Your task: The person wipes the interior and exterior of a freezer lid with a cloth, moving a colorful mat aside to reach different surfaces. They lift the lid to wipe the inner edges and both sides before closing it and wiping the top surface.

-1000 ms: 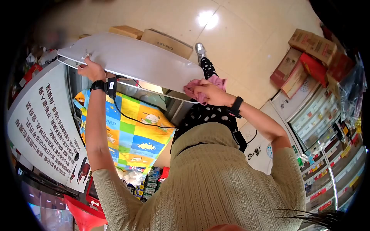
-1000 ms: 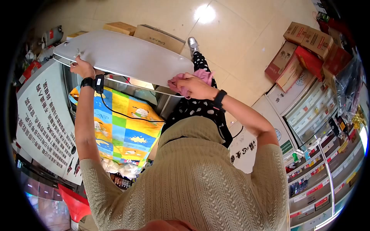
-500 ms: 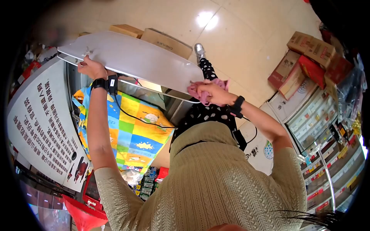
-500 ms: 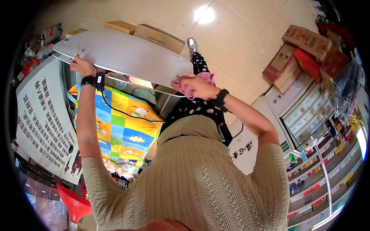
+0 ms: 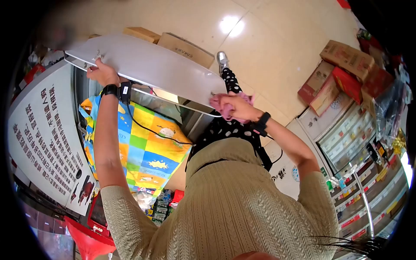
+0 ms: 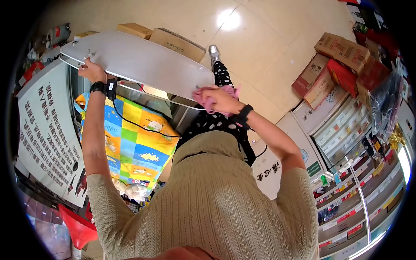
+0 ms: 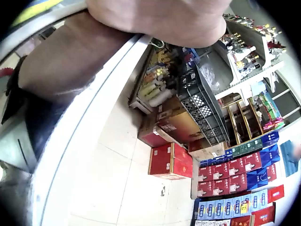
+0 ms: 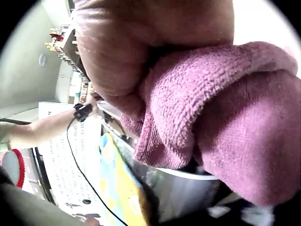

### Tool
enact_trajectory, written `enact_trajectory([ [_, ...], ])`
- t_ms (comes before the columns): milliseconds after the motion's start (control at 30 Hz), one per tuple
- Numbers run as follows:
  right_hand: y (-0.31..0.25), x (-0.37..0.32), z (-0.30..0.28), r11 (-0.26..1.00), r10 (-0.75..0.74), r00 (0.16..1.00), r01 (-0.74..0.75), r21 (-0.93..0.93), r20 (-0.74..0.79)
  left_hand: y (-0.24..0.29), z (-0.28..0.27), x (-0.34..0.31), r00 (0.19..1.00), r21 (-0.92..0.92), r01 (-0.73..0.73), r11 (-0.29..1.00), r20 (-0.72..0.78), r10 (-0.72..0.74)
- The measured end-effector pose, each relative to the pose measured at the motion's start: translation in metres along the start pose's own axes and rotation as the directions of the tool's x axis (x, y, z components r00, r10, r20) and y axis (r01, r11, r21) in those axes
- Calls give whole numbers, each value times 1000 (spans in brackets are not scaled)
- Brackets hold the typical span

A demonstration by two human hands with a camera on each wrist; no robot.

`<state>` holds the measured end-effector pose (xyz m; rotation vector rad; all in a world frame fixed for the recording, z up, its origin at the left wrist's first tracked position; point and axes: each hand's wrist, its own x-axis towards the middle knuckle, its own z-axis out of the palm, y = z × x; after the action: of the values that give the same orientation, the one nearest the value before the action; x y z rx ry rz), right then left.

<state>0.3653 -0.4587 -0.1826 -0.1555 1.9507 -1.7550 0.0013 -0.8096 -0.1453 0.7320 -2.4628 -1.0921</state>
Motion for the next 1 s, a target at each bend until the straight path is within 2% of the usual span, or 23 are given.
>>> enact_trajectory([
  [33,9,-17,-5,991,131,990,-129,-36,45,-2,1,2,1000,-3,11,1000,-9,-11],
  [133,41,-35,-6,987,159,987,-157,-43,32,6,-1,-3,999,57,34,998,4,-35],
  [233,71,-30,1,993,115,993,-114,14,-22,2,-2,1,999,99,36,994,16,-37],
  [300,83,-24,1,992,98,994,-102,-80,-45,-4,0,4,999,40,6,999,38,-7],
  [500,150,14,2,988,87,995,-94,-122,-57,-5,-2,6,999,25,13,1000,47,-14],
  [567,178,36,3,988,95,995,-90,-126,38,3,-1,1,995,-74,74,995,71,-68],
  [600,182,44,1,991,31,999,-30,-128,8,-4,0,5,995,-106,58,993,81,-49],
  [633,185,52,2,993,38,999,-36,-115,9,-9,-1,11,996,-139,46,989,86,-34],
  [700,193,68,2,993,108,994,-110,-51,-37,-20,-2,19,998,-136,36,990,56,-28],
  [733,194,73,0,982,190,982,-190,-16,7,-37,-8,32,998,-107,11,994,69,-4],
  [767,196,79,-2,962,271,961,-272,12,50,-29,-12,29,991,-67,28,997,129,-19],
  [800,206,86,2,971,240,971,-240,7,-9,-20,-11,21,993,-59,75,995,95,-69],
  [833,230,95,10,984,101,987,-117,-132,-123,-14,-6,15,992,-68,113,991,59,-109],
  [867,255,104,19,956,-41,972,-30,-293,-233,-14,-8,14,987,-86,105,991,127,-94],
  [900,261,117,12,954,-48,971,-24,-298,-233,-15,-11,17,978,-97,98,990,195,-78],
  [933,264,125,7,895,157,985,-171,-412,-66,-20,-14,21,981,-46,78,996,183,-68],
  [967,262,129,10,797,374,924,-277,-537,78,-26,-18,22,981,-37,78,996,183,-70],
  [1000,260,130,17,713,444,896,-338,-614,22,-22,-18,19,979,28,50,998,198,-55],
])
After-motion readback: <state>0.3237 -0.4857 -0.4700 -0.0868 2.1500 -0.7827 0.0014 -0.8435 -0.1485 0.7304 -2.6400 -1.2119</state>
